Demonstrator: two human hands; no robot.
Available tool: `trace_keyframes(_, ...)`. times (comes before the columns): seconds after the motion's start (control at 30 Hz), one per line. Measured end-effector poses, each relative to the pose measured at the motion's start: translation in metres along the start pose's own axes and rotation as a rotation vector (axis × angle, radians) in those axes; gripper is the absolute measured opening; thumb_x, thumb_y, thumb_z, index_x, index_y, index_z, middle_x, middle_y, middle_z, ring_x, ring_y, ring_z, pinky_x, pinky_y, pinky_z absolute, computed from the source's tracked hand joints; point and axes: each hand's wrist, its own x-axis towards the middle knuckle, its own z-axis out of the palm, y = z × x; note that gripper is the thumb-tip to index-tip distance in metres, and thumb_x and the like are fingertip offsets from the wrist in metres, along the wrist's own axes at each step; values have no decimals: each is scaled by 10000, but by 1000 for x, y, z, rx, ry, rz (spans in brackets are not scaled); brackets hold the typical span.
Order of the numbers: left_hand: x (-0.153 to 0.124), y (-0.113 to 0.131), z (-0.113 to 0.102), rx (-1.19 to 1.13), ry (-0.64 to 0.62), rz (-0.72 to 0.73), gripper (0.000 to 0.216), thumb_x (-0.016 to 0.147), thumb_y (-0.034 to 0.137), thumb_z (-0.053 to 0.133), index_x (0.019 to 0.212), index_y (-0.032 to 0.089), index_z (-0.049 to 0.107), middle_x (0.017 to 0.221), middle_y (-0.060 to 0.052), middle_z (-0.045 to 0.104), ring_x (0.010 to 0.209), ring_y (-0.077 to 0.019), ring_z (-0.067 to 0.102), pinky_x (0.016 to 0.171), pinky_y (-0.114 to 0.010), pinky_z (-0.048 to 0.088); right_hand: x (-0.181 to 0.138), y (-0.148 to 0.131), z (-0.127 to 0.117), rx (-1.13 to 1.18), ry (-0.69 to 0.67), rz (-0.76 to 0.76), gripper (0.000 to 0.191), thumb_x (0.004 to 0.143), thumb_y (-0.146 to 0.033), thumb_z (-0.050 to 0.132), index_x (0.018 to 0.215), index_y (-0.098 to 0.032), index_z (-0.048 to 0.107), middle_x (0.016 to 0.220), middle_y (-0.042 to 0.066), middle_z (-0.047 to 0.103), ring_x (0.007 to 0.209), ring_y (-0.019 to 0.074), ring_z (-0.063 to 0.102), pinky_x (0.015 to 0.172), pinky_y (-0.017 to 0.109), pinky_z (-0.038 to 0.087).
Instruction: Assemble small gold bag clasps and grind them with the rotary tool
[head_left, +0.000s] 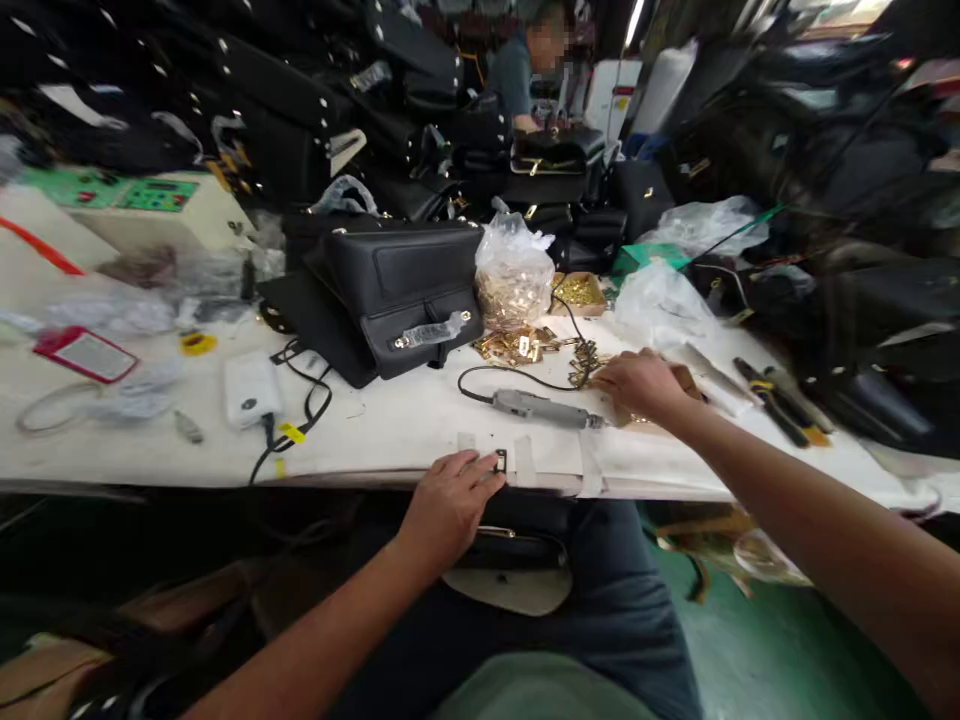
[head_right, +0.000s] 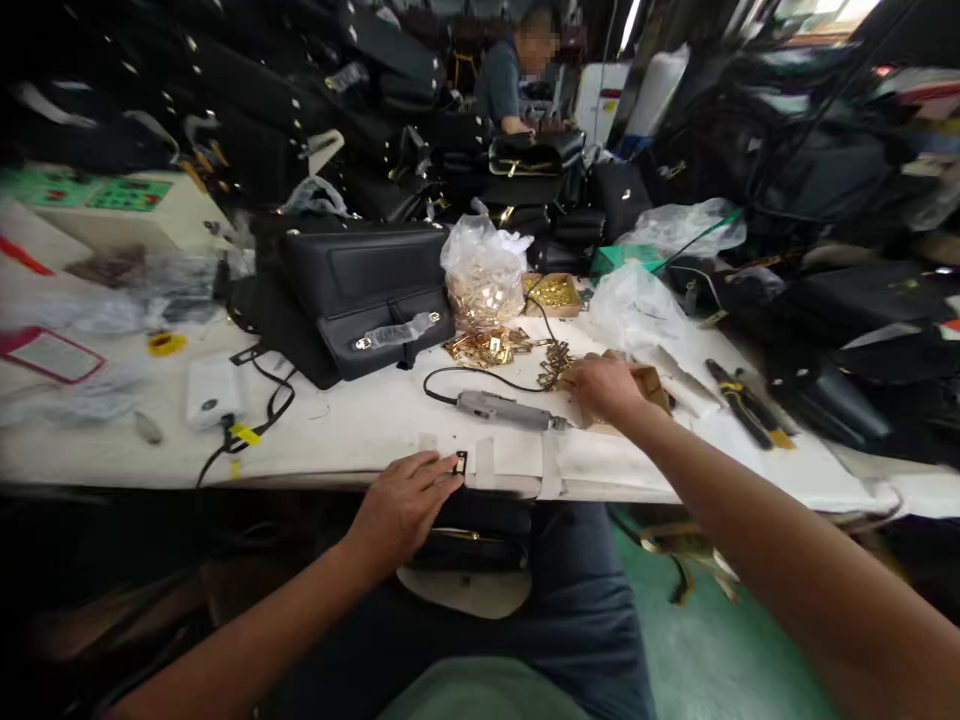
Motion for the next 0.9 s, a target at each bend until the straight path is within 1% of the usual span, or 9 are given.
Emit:
trace_keyframes(0.07,-1,0,2,-8,-5,-13,312,941,124,643,1210,243,746,1376,-21,716,1223,-295,638,989,-470,550,-14,-5,-7,161,162,79,333,999,-396,538,935,-204,803,990,105,811,897,263,704,748,331,416)
trace_keyframes(0.17,-1,0,3,-20,-6,-24,293,958,143,633,1204,250,749,1372,-26,716,1227,-288,634,1001,-462,540,-32,-30,-10,546,206,50,348,994,-455,548,966,-212,795,940,75,800,811,222,697,703,305,449)
trace_keyframes(0.27,0,0,3,-29,-7,-28,274,969,159,625,1194,252,751,1365,-24,718,1220,-285,631,995,-458,535,-45,-74,0,967,-20,-79,342,976,-473,579,1003,-208,793,891,55,777,743,190,688,683,294,498)
trace_keyframes(0.33,0,0,2,-27,-14,-30,266,973,164,620,1186,252,753,1353,-28,722,1212,-280,629,987,-454,532,-49,-100,9,1102,-179,-112,355,984,-461,564,1065,-198,788,856,55,767,734,185,690,669,293,513)
trace_keyframes(0.4,1,-1,2,-25,-18,-29,260,974,171,623,1183,256,751,1347,-28,723,1212,-274,624,990,-448,524,-47,-116,16,1122,-256,-120,356,989,-434,555,1092,-185,788,794,48,755,719,183,683,665,295,512)
trace_keyframes(0.5,0,-1,3,-26,-27,-29,251,978,186,624,1188,261,741,1369,-19,708,1228,-272,609,1005,-445,507,-40,-124,20,1078,-292,-102,345,967,-386,580,1123,-164,794,717,26,730,674,173,658,685,303,505)
trace_keyframes(0.63,-1,0,4,-32,-50,-45,262,988,186,604,1203,268,729,1397,-12,685,1255,-261,589,1017,-441,486,-31,-124,26,1121,-343,-33,341,897,-337,654,1160,-157,772,808,27,753,663,159,666,714,304,517)
trace_keyframes(0.77,-1,-1,5,-43,-49,-54,264,989,189,610,1205,276,735,1403,-23,679,1266,-250,584,1024,-430,474,-28,-127,33,1231,-317,32,276,821,-297,711,1068,-175,722,806,8,732,643,144,662,681,286,516)
trace_keyframes(0.9,0,-3,4,-53,-39,-38,252,1004,214,607,1211,279,734,1393,-14,690,1259,-248,591,1009,-432,474,-28,-130,32,1183,-314,11,202,841,-341,688,944,-181,757,727,-2,707,628,139,630,658,282,482)
